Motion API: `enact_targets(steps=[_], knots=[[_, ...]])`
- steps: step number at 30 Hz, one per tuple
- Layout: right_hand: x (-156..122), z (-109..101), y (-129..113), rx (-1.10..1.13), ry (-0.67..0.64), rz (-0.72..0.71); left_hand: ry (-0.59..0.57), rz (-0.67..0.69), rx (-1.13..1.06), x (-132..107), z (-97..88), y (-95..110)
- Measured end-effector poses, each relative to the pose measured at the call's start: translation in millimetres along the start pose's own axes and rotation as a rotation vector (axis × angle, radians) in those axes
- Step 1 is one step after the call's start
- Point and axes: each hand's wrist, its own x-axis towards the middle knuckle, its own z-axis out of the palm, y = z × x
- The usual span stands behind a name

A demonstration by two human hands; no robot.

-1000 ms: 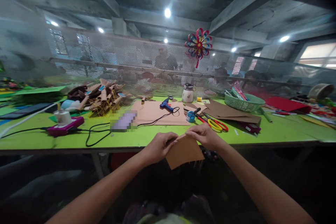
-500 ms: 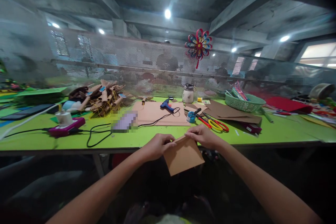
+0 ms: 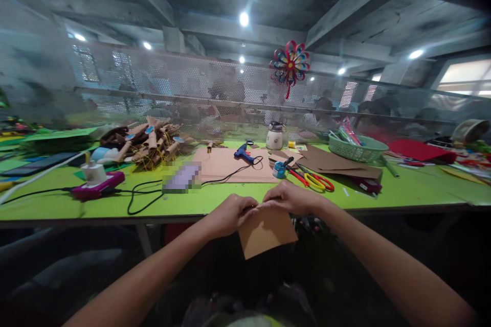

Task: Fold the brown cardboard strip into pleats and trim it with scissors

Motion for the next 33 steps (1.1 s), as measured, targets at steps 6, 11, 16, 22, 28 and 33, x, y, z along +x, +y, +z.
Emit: enact_targets(steps=[6,11,16,22,28,33], knots=[[0.7,18.5,11.8,-0.025,0.114,-0.043,-0.045,-0.075,-0.065,-4.8,-1.6,-3.7],[4.4,23.4,17.0,0.03,0.094,-0.026,-0.091,-0.118,-0.115,-11.3,-4.5,-9.1],[4.0,13.5,18.6,0.015,0.068,0.03,-0.162,-0.156,-0.338,-9.7,-6.5,-11.2],[-1.3,5.9,23.1,0.092,-0.027,0.049,-0.266,-0.136,-0.478,-4.8,-10.0,-17.1],[-2.4,12.1,30.0,0.201,0.036,0.094,-0.273,-0.276,-0.469,-4.7,-12.1,-23.4],[-2.1,17.0,33.4,0.361,0.057,0.165,-0.267,-0.21,-0.5,-6.9,-14.9,-22.4]])
